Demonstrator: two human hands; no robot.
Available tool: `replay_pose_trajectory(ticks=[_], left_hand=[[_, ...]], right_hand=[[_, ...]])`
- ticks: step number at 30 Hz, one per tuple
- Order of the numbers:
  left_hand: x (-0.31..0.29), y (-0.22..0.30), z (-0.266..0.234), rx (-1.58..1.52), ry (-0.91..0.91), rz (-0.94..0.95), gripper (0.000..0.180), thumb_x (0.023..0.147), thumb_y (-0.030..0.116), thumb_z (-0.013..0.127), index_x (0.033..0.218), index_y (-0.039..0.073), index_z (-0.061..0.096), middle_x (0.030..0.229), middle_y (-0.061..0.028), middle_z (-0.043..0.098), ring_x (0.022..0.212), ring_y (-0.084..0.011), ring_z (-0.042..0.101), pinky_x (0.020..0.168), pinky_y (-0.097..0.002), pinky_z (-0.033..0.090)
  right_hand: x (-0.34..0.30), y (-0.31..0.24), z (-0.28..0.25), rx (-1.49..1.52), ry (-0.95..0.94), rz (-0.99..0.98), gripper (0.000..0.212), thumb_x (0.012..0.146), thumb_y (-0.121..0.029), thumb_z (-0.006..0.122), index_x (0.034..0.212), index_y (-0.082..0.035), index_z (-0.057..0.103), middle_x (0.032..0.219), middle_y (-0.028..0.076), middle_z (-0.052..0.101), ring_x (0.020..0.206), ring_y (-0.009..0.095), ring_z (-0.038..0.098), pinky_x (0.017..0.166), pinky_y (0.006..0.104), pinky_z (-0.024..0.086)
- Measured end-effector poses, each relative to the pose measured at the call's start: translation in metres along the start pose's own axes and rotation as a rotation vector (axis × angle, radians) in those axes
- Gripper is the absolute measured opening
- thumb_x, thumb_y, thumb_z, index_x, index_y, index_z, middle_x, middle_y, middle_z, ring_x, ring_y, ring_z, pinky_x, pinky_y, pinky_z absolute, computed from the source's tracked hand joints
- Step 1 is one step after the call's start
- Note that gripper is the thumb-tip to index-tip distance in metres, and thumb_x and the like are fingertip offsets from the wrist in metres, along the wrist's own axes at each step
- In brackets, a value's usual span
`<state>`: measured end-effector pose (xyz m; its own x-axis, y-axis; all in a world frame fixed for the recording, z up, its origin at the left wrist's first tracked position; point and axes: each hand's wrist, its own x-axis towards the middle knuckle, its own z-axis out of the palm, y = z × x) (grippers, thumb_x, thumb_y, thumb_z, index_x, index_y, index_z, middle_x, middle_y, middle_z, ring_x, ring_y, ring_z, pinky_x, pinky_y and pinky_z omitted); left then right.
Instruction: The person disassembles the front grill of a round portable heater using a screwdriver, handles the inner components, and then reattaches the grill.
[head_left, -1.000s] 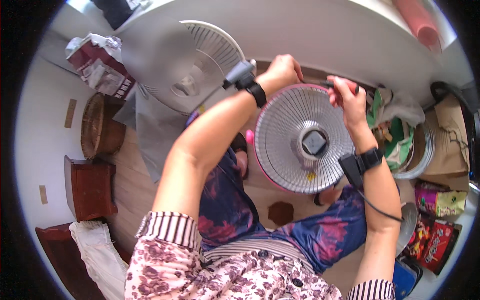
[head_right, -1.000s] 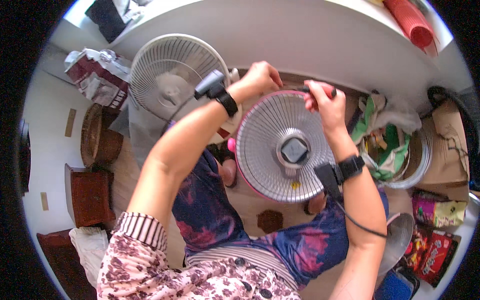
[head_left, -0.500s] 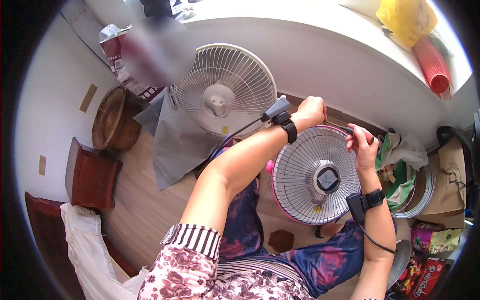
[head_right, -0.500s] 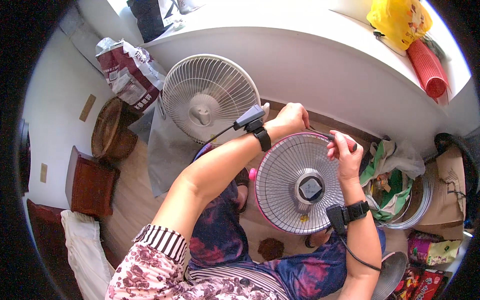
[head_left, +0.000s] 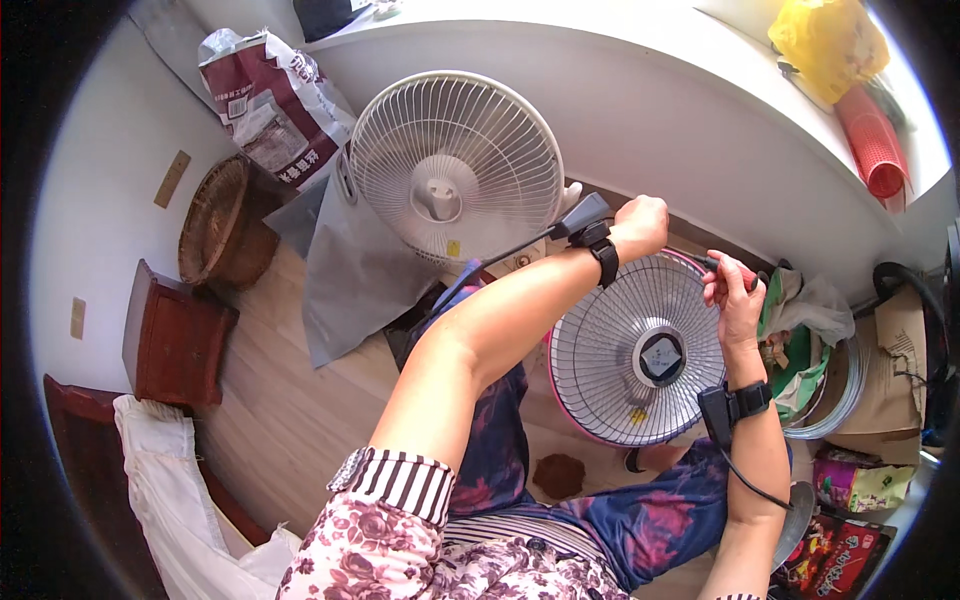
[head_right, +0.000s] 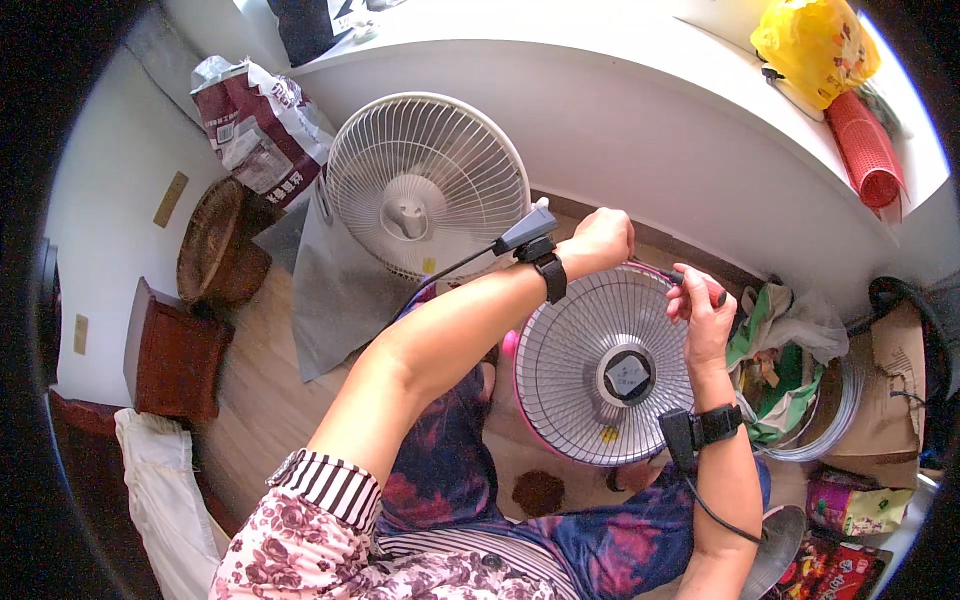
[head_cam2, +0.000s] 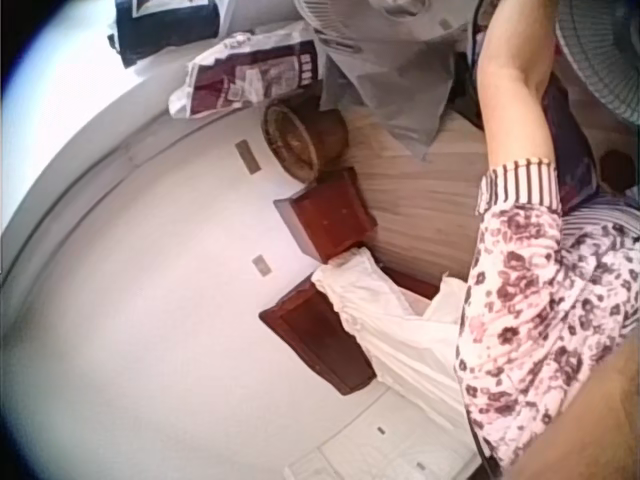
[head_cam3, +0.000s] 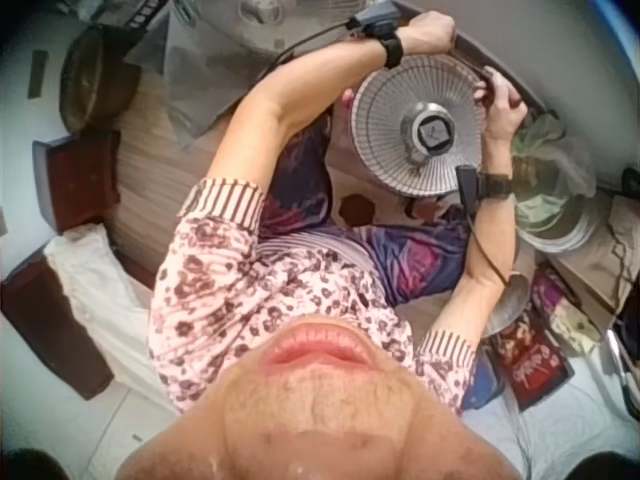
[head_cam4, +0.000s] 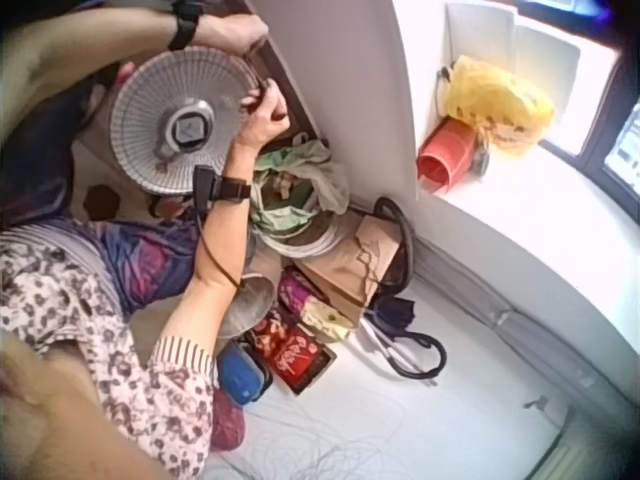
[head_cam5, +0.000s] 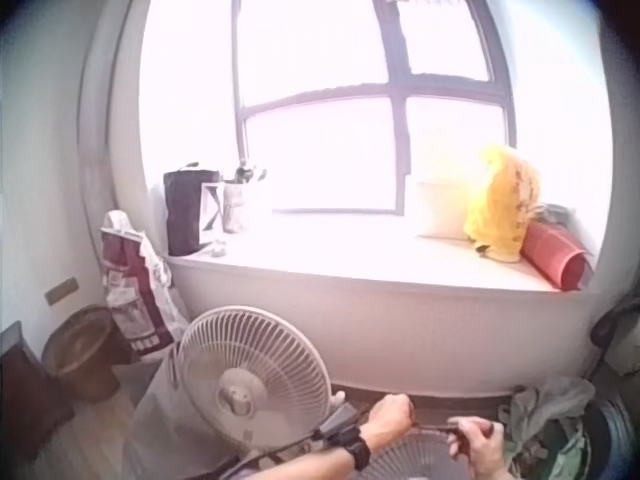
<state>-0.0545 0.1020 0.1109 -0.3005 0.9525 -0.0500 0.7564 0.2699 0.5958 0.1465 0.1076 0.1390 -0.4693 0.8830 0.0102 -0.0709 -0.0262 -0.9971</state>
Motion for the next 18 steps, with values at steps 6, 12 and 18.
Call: replay_pose_trajectory(ticks=[6, 12, 18], left_hand=[[-0.001, 0.008, -0.005, 0.021, 0.001, 0.0, 0.011, 0.071, 0.006, 0.063, 0.079, 0.006, 0.07, 0.082, -0.0176, 0.067, 0.081, -0.0313, 0.066, 0.072, -0.0382, 0.053], [-0.004, 0.013, -0.015, 0.032, -0.046, -0.031, 0.015, 0.073, 0.004, 0.063, 0.086, 0.001, 0.069, 0.087, -0.0192, 0.067, 0.087, -0.0312, 0.066, 0.073, -0.0367, 0.054], [-0.004, 0.015, -0.017, 0.04, -0.079, -0.081, 0.017, 0.074, 0.004, 0.063, 0.09, 0.002, 0.069, 0.092, -0.0191, 0.067, 0.091, -0.0303, 0.066, 0.075, -0.0361, 0.054]], right_hand=[[0.002, 0.002, -0.001, -0.007, 0.016, 0.005, 0.032, 0.091, -0.025, 0.054, 0.103, 0.002, 0.063, 0.069, 0.005, 0.061, 0.052, 0.009, 0.054, 0.045, 0.0207, 0.04], [0.003, 0.002, 0.0, 0.031, 0.02, -0.022, 0.028, 0.091, -0.022, 0.055, 0.101, 0.002, 0.064, 0.067, 0.005, 0.062, 0.05, 0.009, 0.055, 0.043, 0.0211, 0.039], [0.0, 0.0, 0.002, 0.026, 0.03, -0.017, 0.029, 0.091, -0.023, 0.056, 0.101, 0.002, 0.065, 0.067, 0.005, 0.062, 0.05, 0.009, 0.055, 0.044, 0.0208, 0.039]])
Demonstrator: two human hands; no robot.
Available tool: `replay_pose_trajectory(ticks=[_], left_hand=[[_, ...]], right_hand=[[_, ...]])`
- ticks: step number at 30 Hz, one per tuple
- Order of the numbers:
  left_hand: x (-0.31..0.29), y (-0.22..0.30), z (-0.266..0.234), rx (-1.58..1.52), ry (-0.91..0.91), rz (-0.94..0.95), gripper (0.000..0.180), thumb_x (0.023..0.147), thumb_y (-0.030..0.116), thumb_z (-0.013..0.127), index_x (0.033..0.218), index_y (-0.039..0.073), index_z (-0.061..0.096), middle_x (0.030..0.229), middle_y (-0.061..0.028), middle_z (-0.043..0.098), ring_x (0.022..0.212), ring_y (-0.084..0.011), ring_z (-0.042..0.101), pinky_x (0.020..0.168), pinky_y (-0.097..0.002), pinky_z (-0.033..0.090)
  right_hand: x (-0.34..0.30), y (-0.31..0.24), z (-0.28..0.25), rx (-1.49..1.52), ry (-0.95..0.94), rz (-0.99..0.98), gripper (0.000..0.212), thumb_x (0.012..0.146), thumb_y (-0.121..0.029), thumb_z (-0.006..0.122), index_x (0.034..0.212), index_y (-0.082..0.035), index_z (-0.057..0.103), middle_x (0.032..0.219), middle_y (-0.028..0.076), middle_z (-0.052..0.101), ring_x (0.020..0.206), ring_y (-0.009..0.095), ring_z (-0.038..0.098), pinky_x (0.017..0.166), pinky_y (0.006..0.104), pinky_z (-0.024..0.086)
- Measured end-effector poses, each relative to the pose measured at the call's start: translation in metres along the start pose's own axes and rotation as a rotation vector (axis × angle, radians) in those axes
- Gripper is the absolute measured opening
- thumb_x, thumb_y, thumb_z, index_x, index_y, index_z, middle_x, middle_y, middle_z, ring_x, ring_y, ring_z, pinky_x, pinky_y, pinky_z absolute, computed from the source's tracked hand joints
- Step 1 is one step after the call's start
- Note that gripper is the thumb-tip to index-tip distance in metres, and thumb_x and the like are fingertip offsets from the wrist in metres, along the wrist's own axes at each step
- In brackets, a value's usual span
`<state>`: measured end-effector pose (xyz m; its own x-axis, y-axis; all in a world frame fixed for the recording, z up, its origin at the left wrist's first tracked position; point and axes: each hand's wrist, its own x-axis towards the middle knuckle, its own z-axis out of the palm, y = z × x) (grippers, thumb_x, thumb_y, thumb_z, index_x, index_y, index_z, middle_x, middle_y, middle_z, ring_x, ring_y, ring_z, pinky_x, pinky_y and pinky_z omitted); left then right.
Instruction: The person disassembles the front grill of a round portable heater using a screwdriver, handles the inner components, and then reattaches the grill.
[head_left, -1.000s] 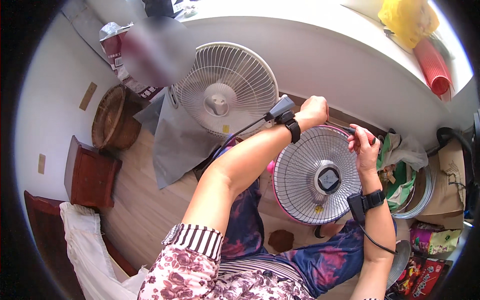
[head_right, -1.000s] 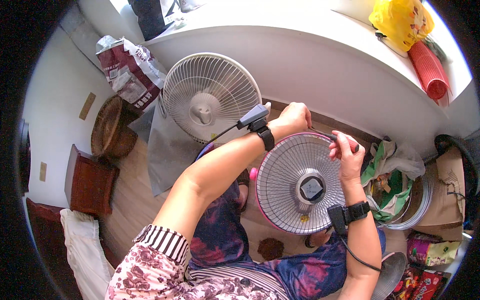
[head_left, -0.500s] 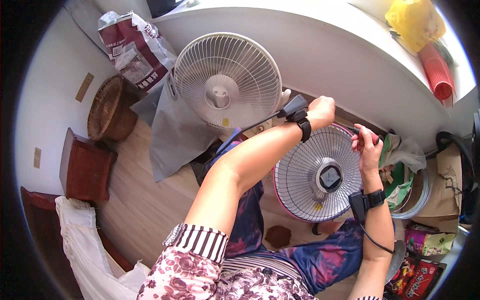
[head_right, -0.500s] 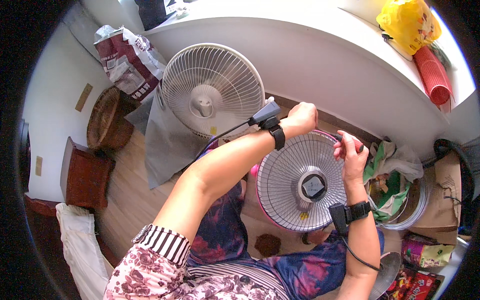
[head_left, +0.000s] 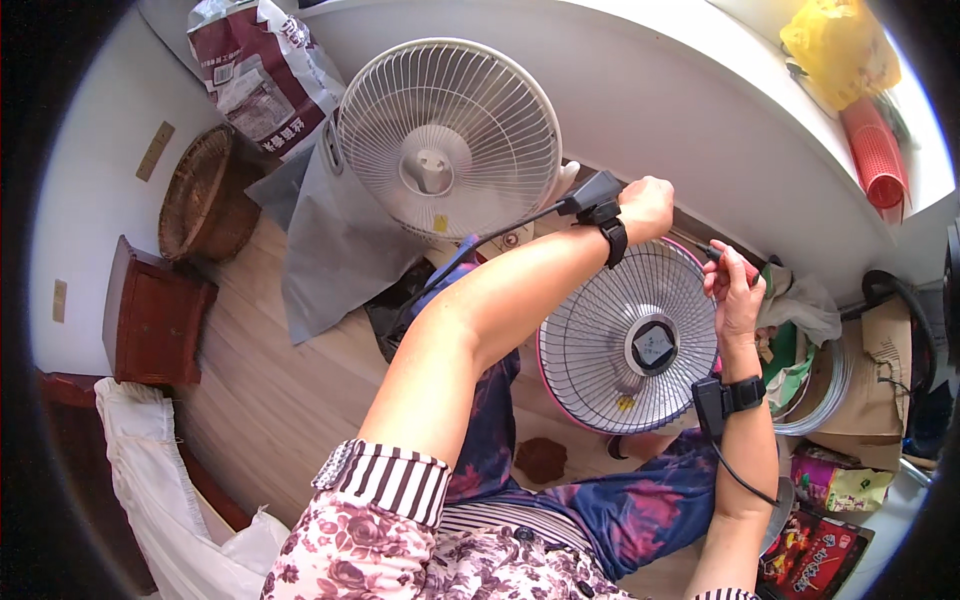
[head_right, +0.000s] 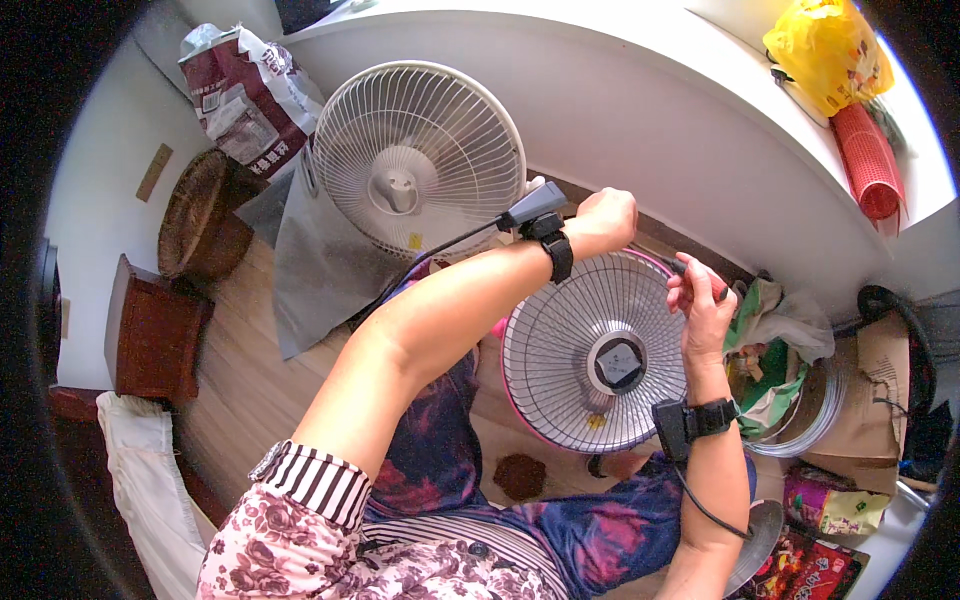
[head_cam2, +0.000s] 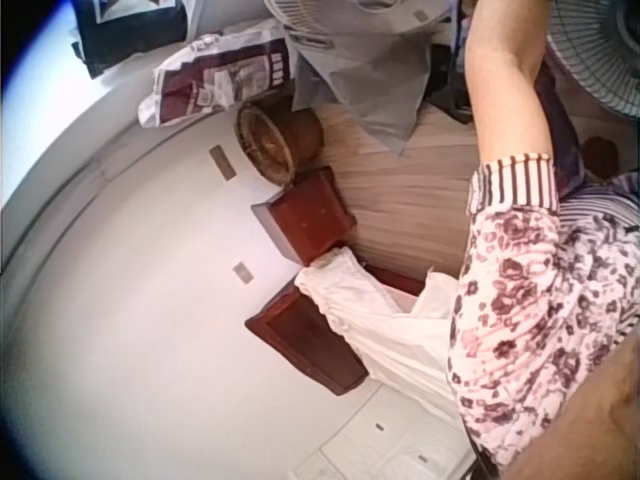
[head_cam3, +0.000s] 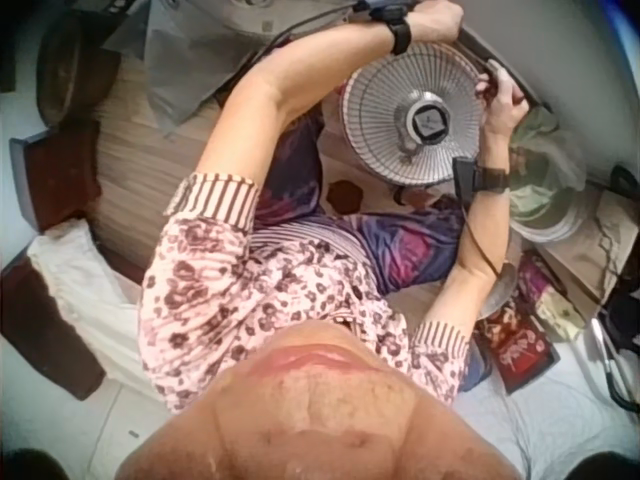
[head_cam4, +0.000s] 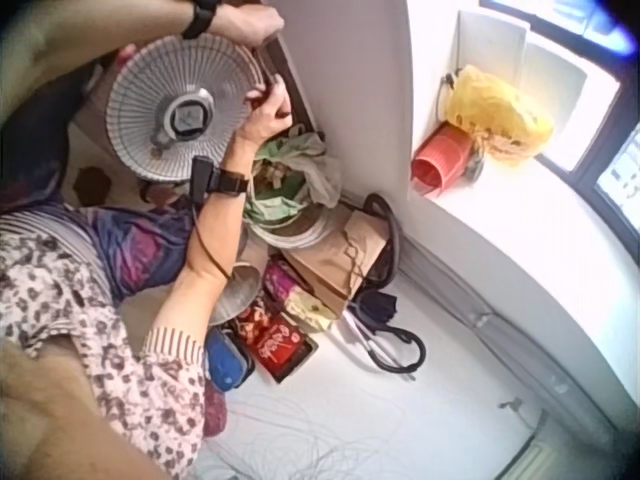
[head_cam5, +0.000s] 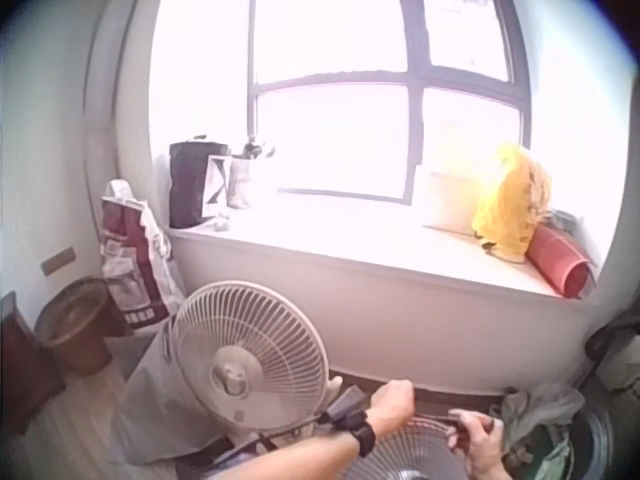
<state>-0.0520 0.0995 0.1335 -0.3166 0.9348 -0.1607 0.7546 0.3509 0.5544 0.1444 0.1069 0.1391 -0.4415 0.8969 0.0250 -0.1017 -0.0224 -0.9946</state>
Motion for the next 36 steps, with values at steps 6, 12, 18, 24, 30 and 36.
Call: replay_pose_trajectory(ticks=[6, 12, 18, 24, 30, 36], left_hand=[[0.004, 0.002, 0.008, -0.005, 0.005, 0.022, 0.019, 0.075, 0.006, 0.062, 0.091, 0.001, 0.069, 0.095, -0.0202, 0.066, 0.092, -0.0313, 0.065, 0.077, -0.0375, 0.054], [0.023, -0.028, 0.013, -0.029, 0.024, 0.128, 0.018, 0.073, 0.013, 0.063, 0.087, 0.003, 0.07, 0.089, -0.0224, 0.066, 0.09, -0.034, 0.065, 0.078, -0.0408, 0.052], [0.006, -0.011, 0.0, -0.096, -0.029, 0.156, 0.017, 0.071, 0.005, 0.058, 0.078, 0.009, 0.073, 0.086, -0.0176, 0.067, 0.086, -0.0311, 0.065, 0.079, -0.0377, 0.051], [0.004, -0.013, 0.0, -0.149, -0.065, 0.241, 0.02, 0.063, -0.001, 0.067, 0.083, 0.003, 0.07, 0.084, -0.0154, 0.067, 0.086, -0.027, 0.064, 0.078, -0.036, 0.051], [0.005, -0.014, 0.006, -0.144, 0.044, 0.225, 0.021, 0.061, 0.006, 0.071, 0.082, 0.005, 0.07, 0.076, -0.0089, 0.066, 0.074, -0.0193, 0.063, 0.068, -0.0319, 0.05], [0.004, -0.005, 0.006, -0.167, 0.064, 0.196, 0.015, 0.065, 0.007, 0.07, 0.079, 0.003, 0.069, 0.081, -0.0143, 0.066, 0.081, -0.0266, 0.064, 0.075, -0.0347, 0.05]], right_hand=[[-0.004, -0.001, -0.006, -0.001, 0.015, 0.014, 0.027, 0.091, -0.021, 0.055, 0.101, 0.002, 0.065, 0.068, 0.005, 0.062, 0.051, 0.009, 0.055, 0.044, 0.0211, 0.04], [0.004, -0.001, 0.005, 0.014, -0.015, -0.018, 0.026, 0.09, -0.018, 0.055, 0.098, 0.003, 0.066, 0.069, 0.006, 0.063, 0.053, 0.009, 0.055, 0.046, 0.0224, 0.041], [0.004, -0.001, -0.001, 0.064, 0.013, 0.017, 0.025, 0.089, -0.018, 0.057, 0.096, 0.004, 0.065, 0.068, 0.009, 0.063, 0.051, 0.011, 0.058, 0.043, 0.0217, 0.043], [0.001, -0.004, -0.005, 0.095, 0.027, 0.01, 0.027, 0.088, -0.021, 0.058, 0.094, 0.004, 0.065, 0.068, 0.011, 0.063, 0.05, 0.012, 0.059, 0.043, 0.0222, 0.044], [0.0, -0.005, -0.003, 0.145, 0.055, 0.025, 0.028, 0.088, -0.022, 0.059, 0.094, 0.005, 0.065, 0.068, 0.011, 0.064, 0.052, 0.014, 0.061, 0.043, 0.0226, 0.045], [0.0, -0.007, -0.004, 0.188, 0.09, 0.036, 0.027, 0.087, -0.021, 0.06, 0.094, 0.005, 0.064, 0.071, 0.013, 0.065, 0.058, 0.019, 0.066, 0.048, 0.0258, 0.051]])
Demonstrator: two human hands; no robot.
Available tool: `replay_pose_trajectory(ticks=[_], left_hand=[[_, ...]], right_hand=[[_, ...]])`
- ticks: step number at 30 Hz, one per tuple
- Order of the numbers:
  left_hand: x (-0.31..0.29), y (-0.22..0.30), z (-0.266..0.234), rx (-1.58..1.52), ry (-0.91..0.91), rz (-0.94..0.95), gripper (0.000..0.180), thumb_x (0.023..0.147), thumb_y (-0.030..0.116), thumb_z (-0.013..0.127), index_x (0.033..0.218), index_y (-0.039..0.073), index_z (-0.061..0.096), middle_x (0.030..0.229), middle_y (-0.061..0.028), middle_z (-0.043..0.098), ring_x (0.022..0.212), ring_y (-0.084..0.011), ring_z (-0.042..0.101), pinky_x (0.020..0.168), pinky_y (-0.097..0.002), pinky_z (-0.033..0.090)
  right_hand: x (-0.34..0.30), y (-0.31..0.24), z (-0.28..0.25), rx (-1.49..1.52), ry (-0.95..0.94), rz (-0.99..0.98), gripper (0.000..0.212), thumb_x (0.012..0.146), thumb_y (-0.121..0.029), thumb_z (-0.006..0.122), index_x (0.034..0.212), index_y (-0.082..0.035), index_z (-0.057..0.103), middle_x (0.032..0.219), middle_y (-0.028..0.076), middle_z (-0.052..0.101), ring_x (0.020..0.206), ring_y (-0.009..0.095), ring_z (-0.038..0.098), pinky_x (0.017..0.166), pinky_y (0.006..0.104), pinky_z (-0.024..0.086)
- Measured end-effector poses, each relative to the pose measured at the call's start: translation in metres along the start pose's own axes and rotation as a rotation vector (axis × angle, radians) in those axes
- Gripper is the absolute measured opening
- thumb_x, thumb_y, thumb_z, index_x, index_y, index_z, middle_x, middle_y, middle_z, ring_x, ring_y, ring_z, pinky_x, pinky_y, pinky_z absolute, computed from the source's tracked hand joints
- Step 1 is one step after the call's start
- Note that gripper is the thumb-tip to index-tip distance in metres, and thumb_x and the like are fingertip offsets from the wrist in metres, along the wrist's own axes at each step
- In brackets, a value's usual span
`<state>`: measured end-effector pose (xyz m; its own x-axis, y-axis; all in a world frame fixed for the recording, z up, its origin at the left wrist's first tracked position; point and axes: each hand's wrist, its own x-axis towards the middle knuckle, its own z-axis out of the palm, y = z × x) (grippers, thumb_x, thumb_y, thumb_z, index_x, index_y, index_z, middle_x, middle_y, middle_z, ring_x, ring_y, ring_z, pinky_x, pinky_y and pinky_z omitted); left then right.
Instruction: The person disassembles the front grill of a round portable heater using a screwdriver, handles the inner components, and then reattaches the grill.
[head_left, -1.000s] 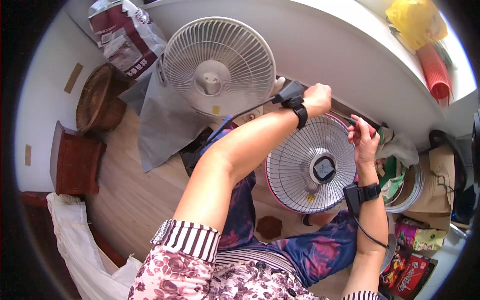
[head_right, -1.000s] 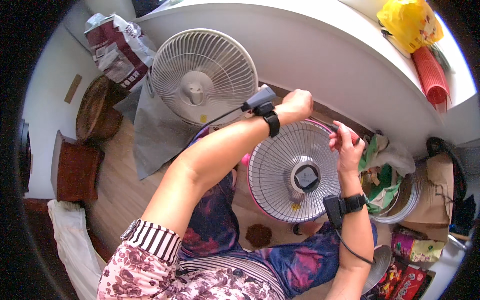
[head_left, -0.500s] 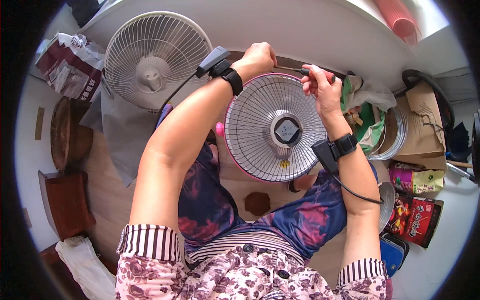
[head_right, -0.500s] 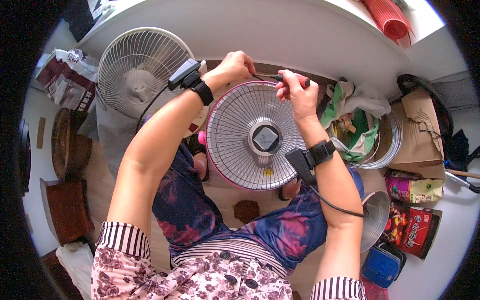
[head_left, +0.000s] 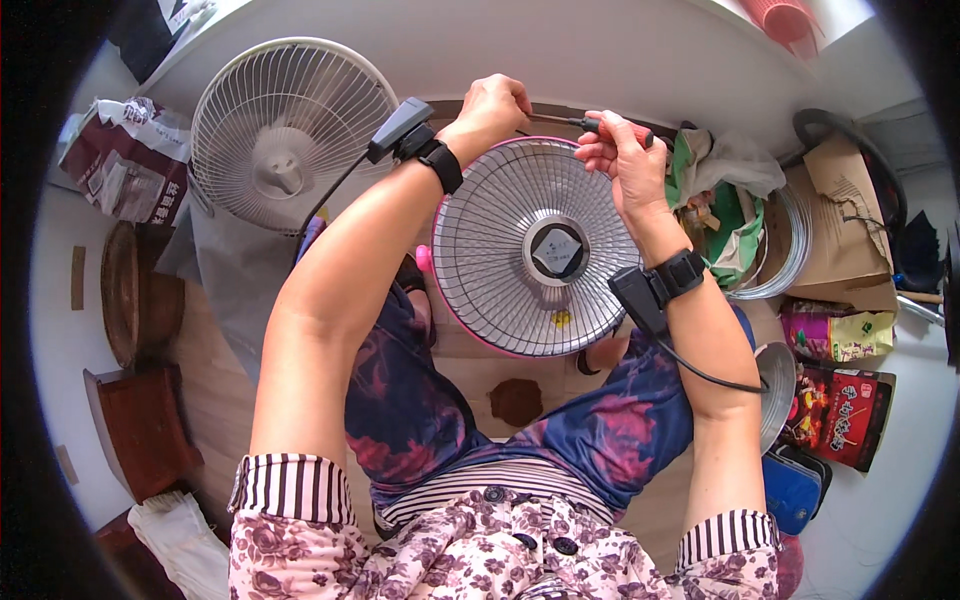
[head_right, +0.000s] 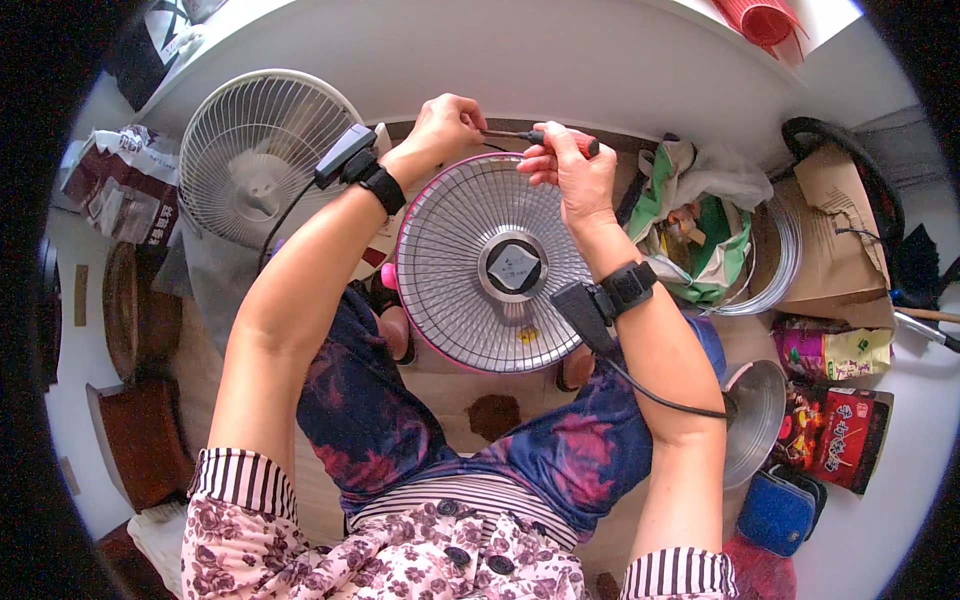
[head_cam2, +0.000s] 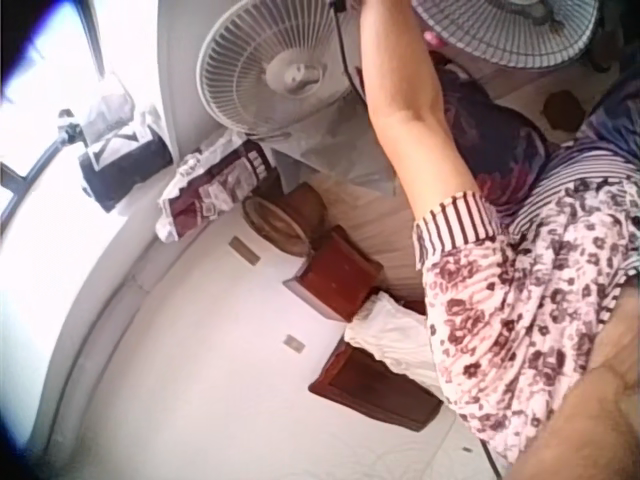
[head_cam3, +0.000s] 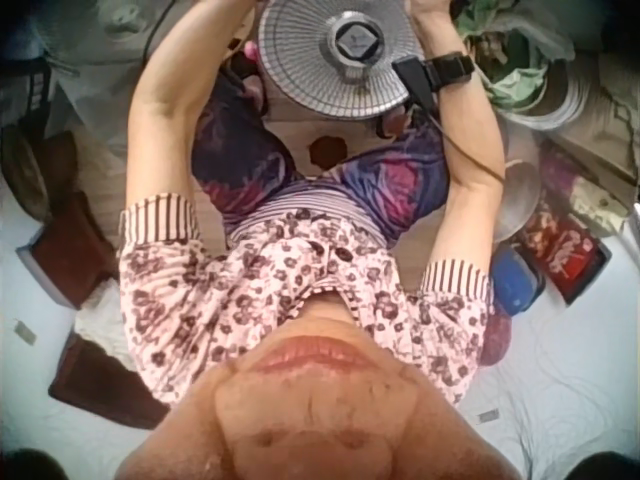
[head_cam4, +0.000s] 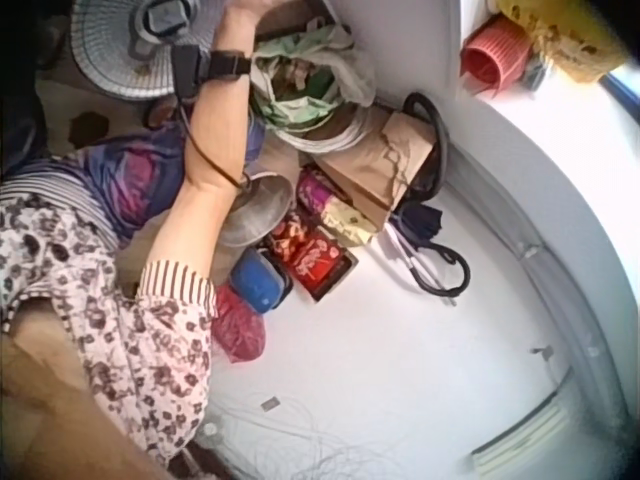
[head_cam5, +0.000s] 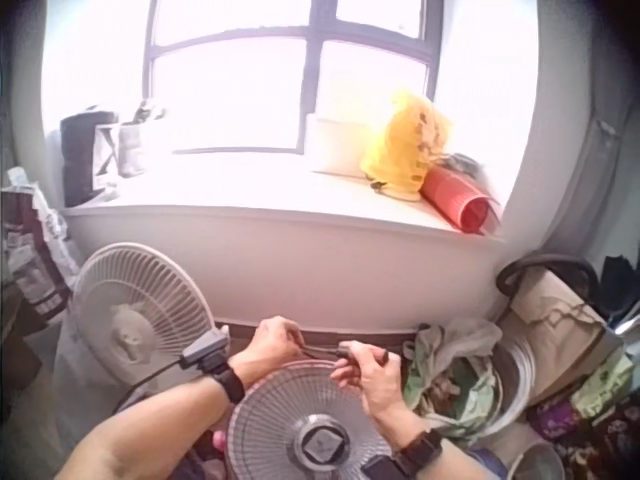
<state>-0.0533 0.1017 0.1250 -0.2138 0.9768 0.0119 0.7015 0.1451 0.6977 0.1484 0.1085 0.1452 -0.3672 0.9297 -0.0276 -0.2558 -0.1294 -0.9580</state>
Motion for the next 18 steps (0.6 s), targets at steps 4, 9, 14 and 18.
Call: replay_pose_trajectory(ticks=[4, 9, 14, 18], left_hand=[[-0.0003, -0.0048, 0.0002, -0.037, 0.022, 0.039, 0.014, 0.067, 0.005, 0.065, 0.081, 0.002, 0.069, 0.081, -0.0152, 0.066, 0.081, -0.0261, 0.063, 0.074, -0.034, 0.05], [0.0002, -0.0026, 0.0023, -0.059, 0.034, 0.089, 0.017, 0.066, 0.006, 0.068, 0.082, 0.001, 0.068, 0.072, -0.0119, 0.063, 0.073, -0.0222, 0.061, 0.07, -0.0329, 0.05], [0.0001, 0.0006, 0.0023, -0.064, 0.063, 0.08, 0.019, 0.064, 0.006, 0.071, 0.081, 0.0, 0.067, 0.067, -0.0093, 0.06, 0.066, -0.0188, 0.059, 0.065, -0.0317, 0.049], [0.0001, -0.0002, 0.0039, -0.046, 0.082, 0.099, 0.014, 0.067, 0.003, 0.067, 0.08, -0.001, 0.065, 0.067, -0.0102, 0.06, 0.066, -0.0188, 0.059, 0.065, -0.0314, 0.048]], right_hand=[[-0.0021, 0.0003, 0.0017, 0.038, -0.003, 0.027, 0.026, 0.086, -0.02, 0.061, 0.094, 0.004, 0.064, 0.074, 0.013, 0.065, 0.061, 0.019, 0.066, 0.05, 0.0258, 0.052], [-0.0049, -0.0012, -0.0013, 0.013, -0.009, 0.033, 0.032, 0.087, -0.023, 0.06, 0.102, 0.004, 0.063, 0.079, 0.013, 0.065, 0.067, 0.019, 0.066, 0.057, 0.0259, 0.052], [-0.0057, -0.0022, -0.0008, 0.038, -0.007, 0.059, 0.032, 0.086, -0.023, 0.061, 0.102, 0.004, 0.063, 0.08, 0.014, 0.065, 0.068, 0.018, 0.066, 0.058, 0.0255, 0.052], [-0.0063, -0.0023, -0.0015, 0.046, -0.029, 0.067, 0.031, 0.086, -0.023, 0.061, 0.102, 0.004, 0.063, 0.08, 0.013, 0.065, 0.068, 0.018, 0.066, 0.059, 0.025, 0.052]])
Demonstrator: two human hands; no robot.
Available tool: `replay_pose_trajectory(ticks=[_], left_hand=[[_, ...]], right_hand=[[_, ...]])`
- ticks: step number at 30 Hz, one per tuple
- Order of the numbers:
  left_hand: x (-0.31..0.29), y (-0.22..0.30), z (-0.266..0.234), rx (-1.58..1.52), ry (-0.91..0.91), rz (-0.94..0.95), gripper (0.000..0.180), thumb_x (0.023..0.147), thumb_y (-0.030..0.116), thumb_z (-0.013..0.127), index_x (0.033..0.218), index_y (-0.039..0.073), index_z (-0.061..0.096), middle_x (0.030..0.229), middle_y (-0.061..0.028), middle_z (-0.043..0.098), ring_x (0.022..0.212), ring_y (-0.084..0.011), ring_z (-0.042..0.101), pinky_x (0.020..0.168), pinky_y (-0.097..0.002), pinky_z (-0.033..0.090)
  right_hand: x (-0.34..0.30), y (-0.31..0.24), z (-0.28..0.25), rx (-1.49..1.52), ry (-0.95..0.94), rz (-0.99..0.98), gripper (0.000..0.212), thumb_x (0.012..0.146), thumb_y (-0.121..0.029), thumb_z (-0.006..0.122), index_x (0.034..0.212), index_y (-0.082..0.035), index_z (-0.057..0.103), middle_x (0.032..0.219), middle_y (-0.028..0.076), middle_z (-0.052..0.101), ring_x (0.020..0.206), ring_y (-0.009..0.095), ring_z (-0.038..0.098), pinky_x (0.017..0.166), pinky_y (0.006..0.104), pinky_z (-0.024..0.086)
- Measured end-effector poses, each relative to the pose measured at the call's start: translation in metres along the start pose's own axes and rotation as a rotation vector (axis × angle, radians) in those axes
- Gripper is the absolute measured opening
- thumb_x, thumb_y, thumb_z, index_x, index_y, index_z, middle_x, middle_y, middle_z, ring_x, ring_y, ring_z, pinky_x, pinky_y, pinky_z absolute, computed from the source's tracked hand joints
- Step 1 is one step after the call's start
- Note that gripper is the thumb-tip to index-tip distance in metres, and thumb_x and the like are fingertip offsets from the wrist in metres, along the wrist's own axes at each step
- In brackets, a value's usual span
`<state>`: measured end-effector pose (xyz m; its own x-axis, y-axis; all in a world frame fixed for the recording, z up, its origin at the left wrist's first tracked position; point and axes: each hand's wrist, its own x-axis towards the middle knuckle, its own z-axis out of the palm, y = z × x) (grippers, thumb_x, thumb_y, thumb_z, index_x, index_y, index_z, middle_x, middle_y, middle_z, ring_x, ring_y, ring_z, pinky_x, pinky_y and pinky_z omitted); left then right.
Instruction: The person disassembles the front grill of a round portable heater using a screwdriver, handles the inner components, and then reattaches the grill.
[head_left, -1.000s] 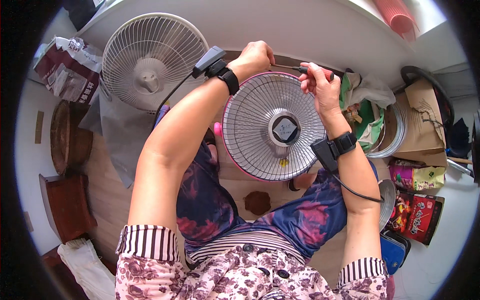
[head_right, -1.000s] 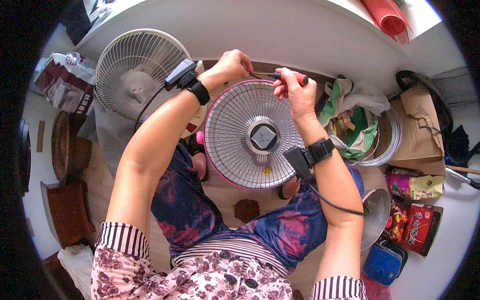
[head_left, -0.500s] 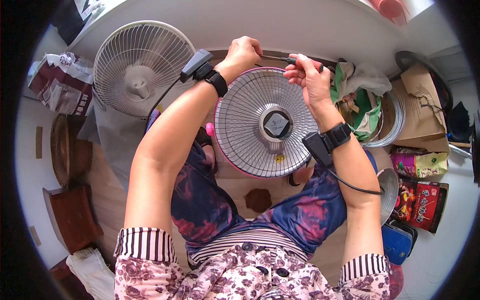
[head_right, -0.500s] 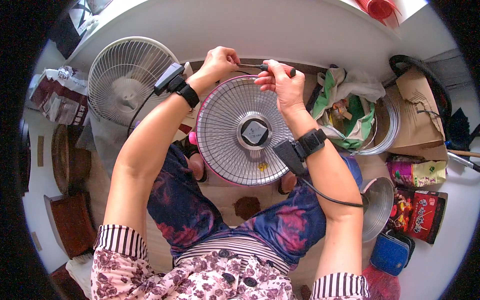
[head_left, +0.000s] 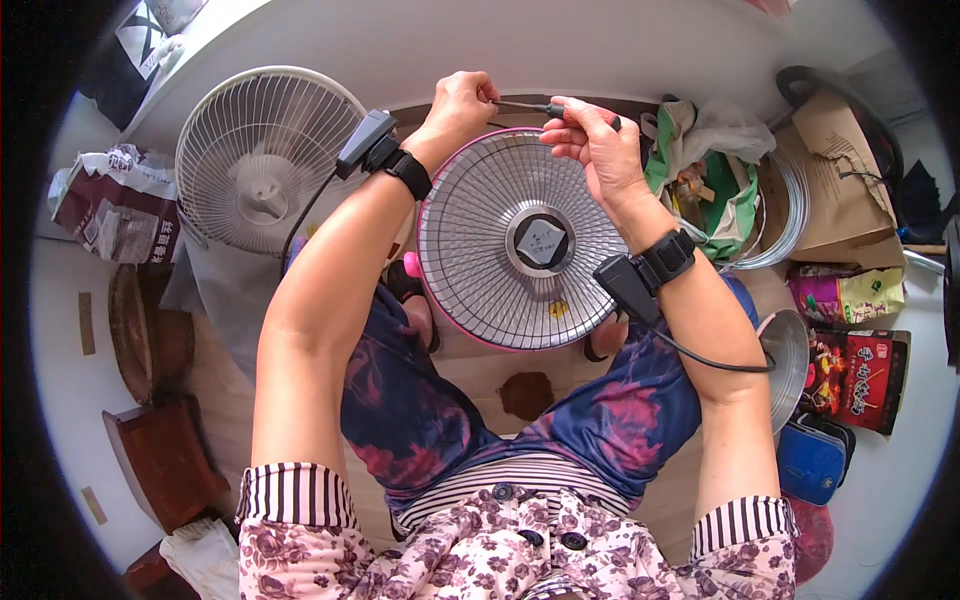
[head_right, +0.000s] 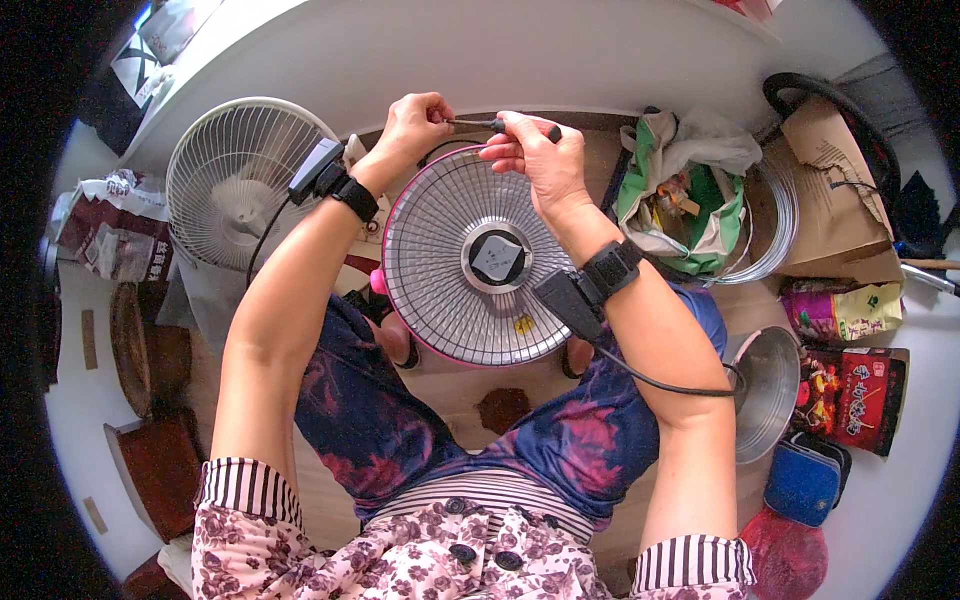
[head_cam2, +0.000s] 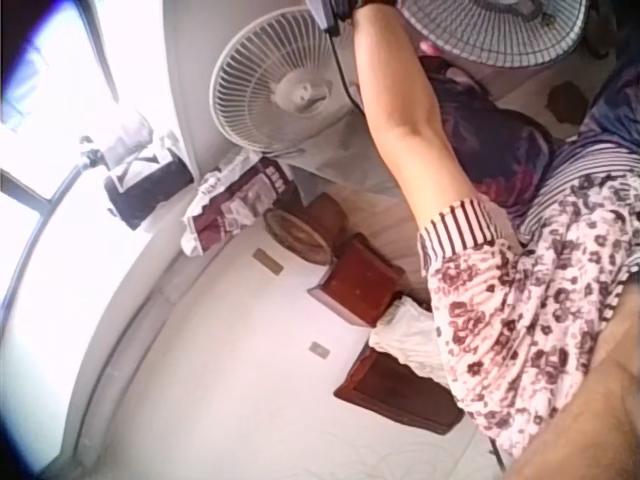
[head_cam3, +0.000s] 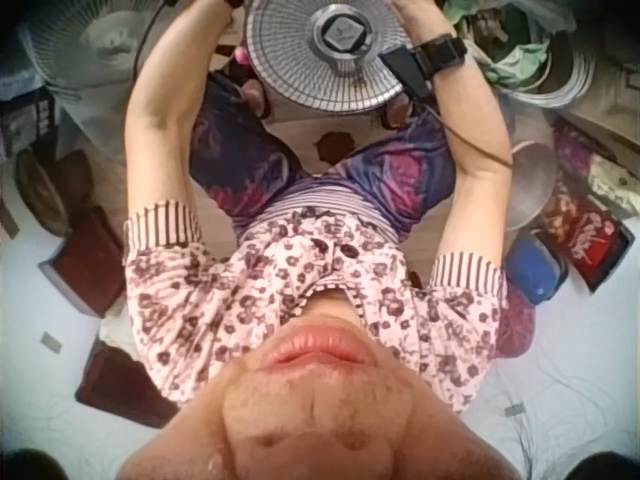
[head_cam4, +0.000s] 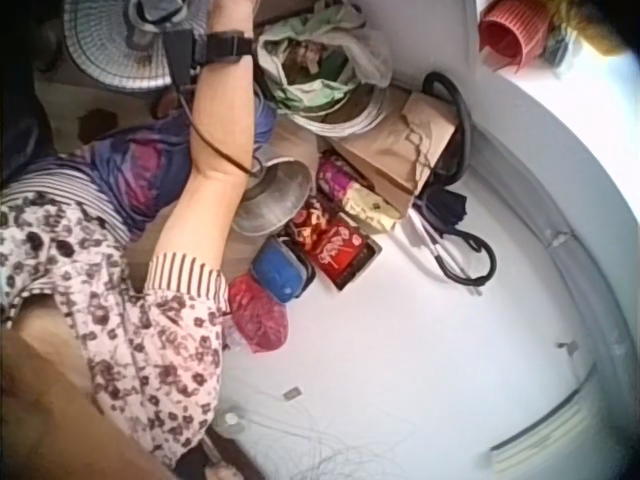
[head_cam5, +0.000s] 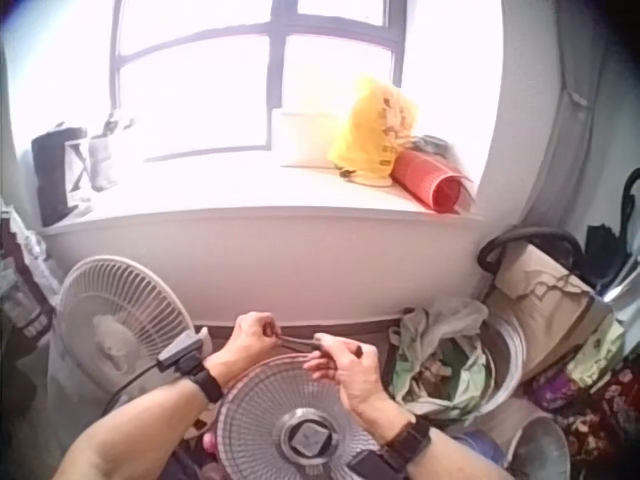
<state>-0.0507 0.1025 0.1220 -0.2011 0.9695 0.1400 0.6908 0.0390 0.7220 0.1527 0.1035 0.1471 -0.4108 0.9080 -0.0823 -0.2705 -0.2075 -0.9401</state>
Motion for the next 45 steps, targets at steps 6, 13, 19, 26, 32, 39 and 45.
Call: replay_pose_trajectory(ticks=[6, 13, 19, 26, 32, 39, 45], left_hand=[[-0.001, 0.002, -0.001, 0.023, -0.003, 0.028, 0.015, 0.069, 0.001, 0.061, 0.082, -0.001, 0.067, 0.068, -0.0117, 0.061, 0.066, -0.0186, 0.059, 0.065, -0.0311, 0.049], [0.004, -0.001, -0.003, 0.018, -0.047, 0.017, 0.019, 0.07, 0.0, 0.057, 0.085, 0.0, 0.069, 0.064, -0.0089, 0.059, 0.063, -0.0145, 0.055, 0.063, -0.0288, 0.047], [0.008, -0.004, -0.003, 0.018, -0.089, 0.034, 0.018, 0.072, 0.0, 0.061, 0.087, 0.001, 0.07, 0.063, -0.006, 0.059, 0.063, -0.0118, 0.054, 0.061, -0.0276, 0.046], [0.008, -0.008, -0.006, -0.041, -0.134, 0.02, 0.02, 0.073, -0.002, 0.065, 0.092, 0.002, 0.071, 0.064, -0.0032, 0.059, 0.063, -0.0095, 0.055, 0.062, -0.0252, 0.048], [0.008, -0.006, -0.008, -0.069, -0.136, -0.002, 0.022, 0.07, -0.002, 0.069, 0.092, 0.0, 0.07, 0.064, -0.0015, 0.059, 0.062, -0.009, 0.056, 0.063, -0.0247, 0.05], [0.009, -0.006, -0.011, -0.129, -0.136, -0.017, 0.021, 0.069, -0.002, 0.07, 0.09, -0.003, 0.068, 0.067, -0.0012, 0.06, 0.062, -0.0096, 0.057, 0.061, -0.0241, 0.05], [0.009, -0.004, -0.013, -0.066, -0.121, -0.019, 0.02, 0.069, -0.003, 0.069, 0.088, -0.001, 0.068, 0.067, -0.0024, 0.06, 0.064, -0.0101, 0.058, 0.061, -0.0254, 0.05]], right_hand=[[0.0, 0.0, 0.0, 0.048, 0.016, 0.003, 0.024, 0.087, -0.019, 0.06, 0.094, 0.004, 0.063, 0.075, 0.011, 0.064, 0.064, 0.018, 0.066, 0.053, 0.0247, 0.053], [-0.002, -0.002, 0.001, -0.023, -0.016, 0.01, 0.03, 0.089, -0.022, 0.057, 0.105, 0.003, 0.061, 0.081, 0.011, 0.065, 0.071, 0.016, 0.065, 0.061, 0.0251, 0.052], [-0.004, -0.001, 0.002, 0.018, 0.008, -0.012, 0.027, 0.087, -0.019, 0.06, 0.101, 0.004, 0.062, 0.076, 0.009, 0.065, 0.065, 0.017, 0.065, 0.055, 0.0248, 0.051], [-0.008, 0.0, 0.005, -0.041, -0.034, -0.022, 0.03, 0.09, -0.018, 0.056, 0.109, 0.005, 0.06, 0.081, 0.011, 0.065, 0.07, 0.016, 0.065, 0.061, 0.0249, 0.051], [-0.009, 0.0, 0.004, -0.062, -0.044, -0.032, 0.03, 0.091, -0.018, 0.054, 0.11, 0.004, 0.059, 0.082, 0.01, 0.065, 0.07, 0.015, 0.065, 0.061, 0.0245, 0.051], [-0.009, -0.002, 0.005, -0.065, -0.06, -0.06, 0.026, 0.087, -0.013, 0.055, 0.107, 0.004, 0.06, 0.078, 0.011, 0.065, 0.066, 0.016, 0.066, 0.055, 0.0238, 0.051], [-0.008, 0.0, 0.005, -0.068, -0.05, -0.075, 0.024, 0.088, -0.013, 0.055, 0.104, 0.003, 0.062, 0.078, 0.01, 0.065, 0.065, 0.015, 0.065, 0.055, 0.0234, 0.051]])
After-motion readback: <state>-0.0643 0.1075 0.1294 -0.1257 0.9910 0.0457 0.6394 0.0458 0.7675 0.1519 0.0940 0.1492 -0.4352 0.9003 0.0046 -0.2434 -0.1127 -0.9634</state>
